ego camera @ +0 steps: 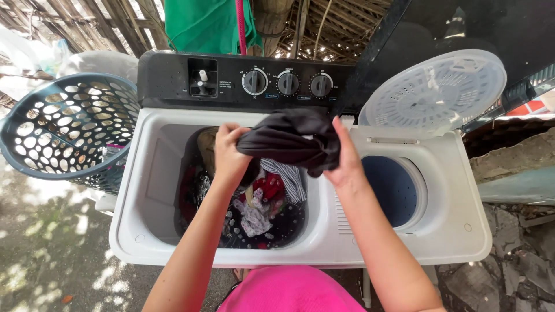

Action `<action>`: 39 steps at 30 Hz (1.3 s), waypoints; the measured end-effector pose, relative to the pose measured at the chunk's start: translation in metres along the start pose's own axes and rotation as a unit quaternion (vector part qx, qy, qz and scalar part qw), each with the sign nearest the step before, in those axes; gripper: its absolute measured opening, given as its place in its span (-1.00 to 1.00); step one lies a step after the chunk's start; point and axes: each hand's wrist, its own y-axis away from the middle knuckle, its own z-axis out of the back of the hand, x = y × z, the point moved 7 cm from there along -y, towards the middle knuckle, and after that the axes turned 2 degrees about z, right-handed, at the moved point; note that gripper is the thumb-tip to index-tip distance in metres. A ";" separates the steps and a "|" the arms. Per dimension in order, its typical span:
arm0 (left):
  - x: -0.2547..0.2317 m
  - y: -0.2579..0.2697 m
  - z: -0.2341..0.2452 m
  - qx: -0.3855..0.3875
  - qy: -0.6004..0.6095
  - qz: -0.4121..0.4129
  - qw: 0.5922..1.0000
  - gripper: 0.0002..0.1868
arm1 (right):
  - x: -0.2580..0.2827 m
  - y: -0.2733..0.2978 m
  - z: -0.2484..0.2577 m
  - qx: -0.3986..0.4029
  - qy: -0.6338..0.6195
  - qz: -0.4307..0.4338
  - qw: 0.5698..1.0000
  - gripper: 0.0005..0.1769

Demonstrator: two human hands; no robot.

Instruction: Wash and rinse clothes in a twin-tub washing machine.

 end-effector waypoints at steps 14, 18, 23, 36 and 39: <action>0.024 0.035 -0.074 0.076 0.651 0.307 0.691 -0.70 | -0.117 0.012 0.022 0.010 -0.074 -0.161 0.984 -0.31; 0.084 0.039 -0.120 0.266 0.469 0.289 0.791 -0.77 | -0.073 0.034 -0.014 0.010 0.299 0.188 0.935 -0.54; 0.199 0.061 -0.190 0.473 0.193 0.235 0.827 -0.80 | -0.080 0.102 -0.086 0.184 0.670 0.398 0.599 -0.72; 0.212 0.054 -0.177 0.370 0.014 0.174 0.912 -0.67 | -0.129 0.101 -0.056 0.294 0.776 0.380 0.409 -0.80; 0.190 0.049 -0.157 0.291 0.291 0.279 0.868 -0.64 | -0.098 0.100 -0.056 0.249 0.729 0.364 0.523 -0.64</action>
